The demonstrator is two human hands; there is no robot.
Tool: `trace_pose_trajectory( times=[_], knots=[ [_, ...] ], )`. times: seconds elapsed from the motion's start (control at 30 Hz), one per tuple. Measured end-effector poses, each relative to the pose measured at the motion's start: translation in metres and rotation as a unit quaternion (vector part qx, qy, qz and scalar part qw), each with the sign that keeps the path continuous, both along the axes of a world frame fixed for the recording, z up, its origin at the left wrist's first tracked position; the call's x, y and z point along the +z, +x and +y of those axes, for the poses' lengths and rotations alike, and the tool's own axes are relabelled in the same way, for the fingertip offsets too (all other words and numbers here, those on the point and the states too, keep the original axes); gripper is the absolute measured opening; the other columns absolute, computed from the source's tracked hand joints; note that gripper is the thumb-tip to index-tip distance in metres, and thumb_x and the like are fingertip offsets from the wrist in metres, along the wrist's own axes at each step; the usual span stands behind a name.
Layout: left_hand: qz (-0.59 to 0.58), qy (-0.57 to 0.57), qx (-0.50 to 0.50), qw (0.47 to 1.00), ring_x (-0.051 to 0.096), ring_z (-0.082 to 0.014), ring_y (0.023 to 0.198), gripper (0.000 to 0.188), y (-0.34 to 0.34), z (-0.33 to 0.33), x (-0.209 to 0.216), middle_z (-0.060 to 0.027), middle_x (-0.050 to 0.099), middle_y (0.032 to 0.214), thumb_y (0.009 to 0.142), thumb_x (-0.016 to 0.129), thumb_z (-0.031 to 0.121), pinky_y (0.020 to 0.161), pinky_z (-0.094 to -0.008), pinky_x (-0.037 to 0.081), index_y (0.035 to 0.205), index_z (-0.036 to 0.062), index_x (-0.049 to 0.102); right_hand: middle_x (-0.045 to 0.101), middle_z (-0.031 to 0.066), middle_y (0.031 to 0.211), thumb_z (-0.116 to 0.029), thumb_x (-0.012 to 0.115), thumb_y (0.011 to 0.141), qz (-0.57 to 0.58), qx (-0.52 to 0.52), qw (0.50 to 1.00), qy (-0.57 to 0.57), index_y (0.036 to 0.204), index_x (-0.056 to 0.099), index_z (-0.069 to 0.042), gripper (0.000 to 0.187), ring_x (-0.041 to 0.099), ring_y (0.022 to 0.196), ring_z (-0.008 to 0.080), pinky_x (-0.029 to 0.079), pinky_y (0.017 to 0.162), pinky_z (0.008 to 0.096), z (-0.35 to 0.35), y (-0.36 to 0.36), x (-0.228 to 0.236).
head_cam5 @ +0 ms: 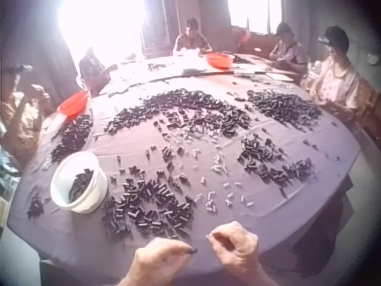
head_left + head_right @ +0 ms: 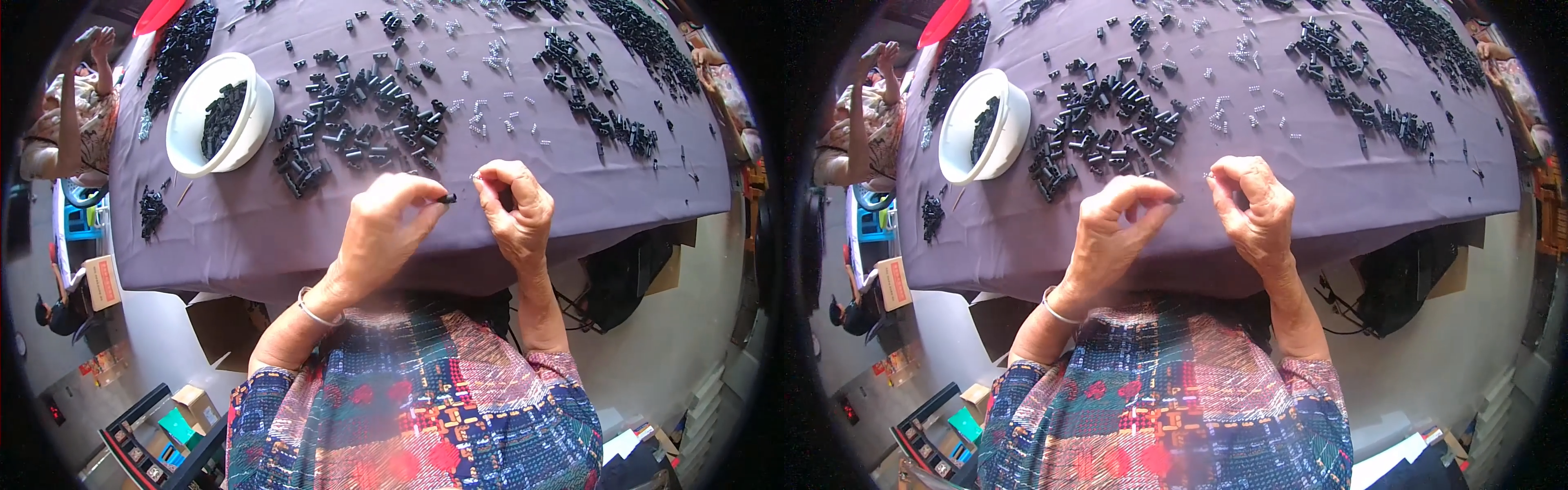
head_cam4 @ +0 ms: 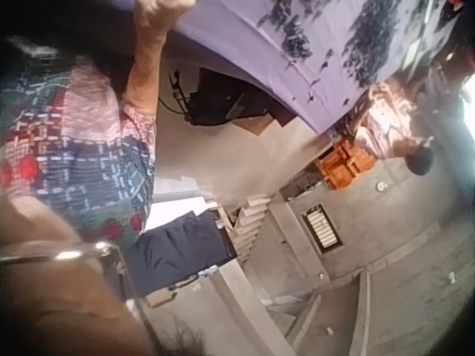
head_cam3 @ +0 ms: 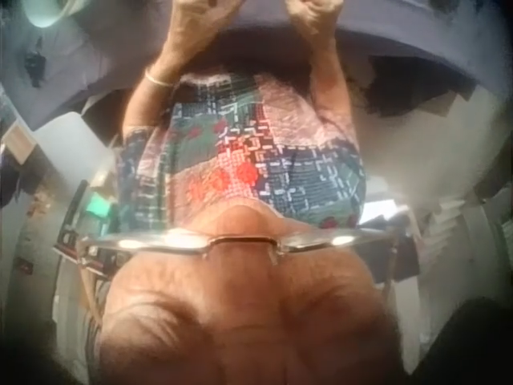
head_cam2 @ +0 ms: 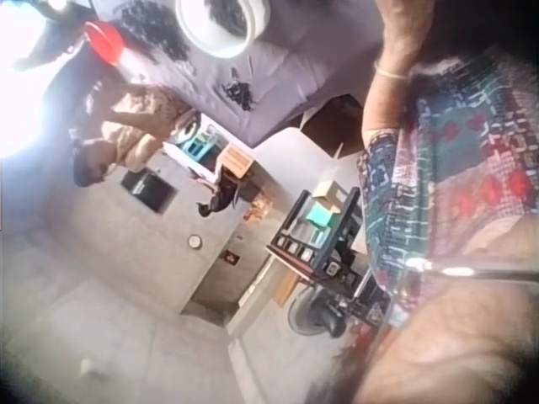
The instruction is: Assembling small black plastic components at a workshop table.
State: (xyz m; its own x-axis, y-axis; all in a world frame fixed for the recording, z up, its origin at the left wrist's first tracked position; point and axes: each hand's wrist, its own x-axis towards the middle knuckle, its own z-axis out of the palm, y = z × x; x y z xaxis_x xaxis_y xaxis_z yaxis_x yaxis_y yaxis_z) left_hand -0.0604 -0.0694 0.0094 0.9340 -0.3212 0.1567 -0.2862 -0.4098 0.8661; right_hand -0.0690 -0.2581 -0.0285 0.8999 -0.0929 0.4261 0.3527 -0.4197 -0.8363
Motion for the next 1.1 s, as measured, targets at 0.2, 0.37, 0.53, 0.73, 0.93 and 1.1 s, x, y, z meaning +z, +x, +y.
trace_pose_trajectory(
  times=[0.2, 0.37, 0.53, 0.73, 0.93, 1.1],
  knots=[
    [0.183, -0.11, 0.046, 0.976, 0.061, -0.0068, 0.078, 0.016, -0.019, 0.012, 0.004, -0.0035, 0.069, 0.09, 0.084, 0.071, 0.005, 0.07, -0.0217, 0.049, 0.099, 0.0008, 0.069, 0.065, 0.0088, 0.084, 0.013, 0.07, 0.073, -0.034, 0.112, 0.993, 0.001, 0.09, 0.064, 0.0, 0.023, 0.061, 0.071, 0.0186, 0.05, 0.065, 0.0279, 0.006, -0.009, 0.031],
    [0.152, -0.049, 0.036, 0.986, 0.067, -0.0126, 0.078, 0.019, -0.022, 0.02, 0.008, -0.0092, 0.071, 0.088, 0.082, 0.072, 0.008, 0.07, -0.0265, 0.052, 0.099, 0.001, 0.069, 0.063, 0.0113, 0.083, 0.012, 0.067, 0.07, -0.063, 0.172, 0.98, -0.082, 0.09, 0.063, 0.0, 0.024, 0.061, 0.074, 0.0267, 0.052, 0.064, 0.034, 0.017, -0.01, 0.038],
    [0.131, -0.036, 0.022, 0.99, 0.068, -0.0157, 0.078, 0.018, -0.026, 0.028, 0.006, -0.0109, 0.071, 0.087, 0.082, 0.072, 0.009, 0.07, -0.0278, 0.053, 0.098, 0.0011, 0.069, 0.063, 0.0119, 0.083, 0.011, 0.065, 0.07, -0.058, 0.195, 0.971, -0.127, 0.092, 0.061, 0.001, 0.025, 0.06, 0.074, 0.0281, 0.052, 0.063, 0.0361, 0.023, -0.013, 0.039],
    [0.185, -0.08, 0.019, 0.979, 0.067, -0.0138, 0.078, 0.019, -0.03, 0.037, -0.002, -0.0104, 0.071, 0.086, 0.083, 0.072, 0.009, 0.072, -0.0275, 0.053, 0.098, -0.0005, 0.068, 0.063, 0.0132, 0.086, 0.011, 0.065, 0.07, -0.027, 0.214, 0.966, -0.144, 0.094, 0.061, 0.001, 0.027, 0.06, 0.075, 0.0287, 0.052, 0.064, 0.0363, 0.029, -0.019, 0.043],
    [0.29, -0.2, -0.006, 0.936, 0.062, -0.0075, 0.082, 0.018, -0.033, 0.045, -0.006, -0.0044, 0.069, 0.087, 0.085, 0.07, 0.007, 0.075, -0.0247, 0.052, 0.1, -0.0028, 0.067, 0.063, 0.0124, 0.089, 0.008, 0.07, 0.07, 0.033, 0.202, 0.977, -0.064, 0.095, 0.065, -0.002, 0.027, 0.062, 0.079, 0.0281, 0.053, 0.068, 0.0343, 0.031, -0.018, 0.043],
    [0.375, -0.281, -0.035, 0.883, 0.06, -0.0069, 0.084, 0.017, -0.036, 0.05, -0.004, -0.0024, 0.068, 0.091, 0.087, 0.069, 0.005, 0.075, -0.023, 0.051, 0.102, -0.0026, 0.066, 0.063, 0.0101, 0.086, 0.005, 0.072, 0.071, 0.061, 0.26, 0.962, -0.056, 0.093, 0.067, -0.003, 0.024, 0.063, 0.078, 0.0252, 0.052, 0.067, 0.0331, 0.036, -0.02, 0.046]
  ],
)
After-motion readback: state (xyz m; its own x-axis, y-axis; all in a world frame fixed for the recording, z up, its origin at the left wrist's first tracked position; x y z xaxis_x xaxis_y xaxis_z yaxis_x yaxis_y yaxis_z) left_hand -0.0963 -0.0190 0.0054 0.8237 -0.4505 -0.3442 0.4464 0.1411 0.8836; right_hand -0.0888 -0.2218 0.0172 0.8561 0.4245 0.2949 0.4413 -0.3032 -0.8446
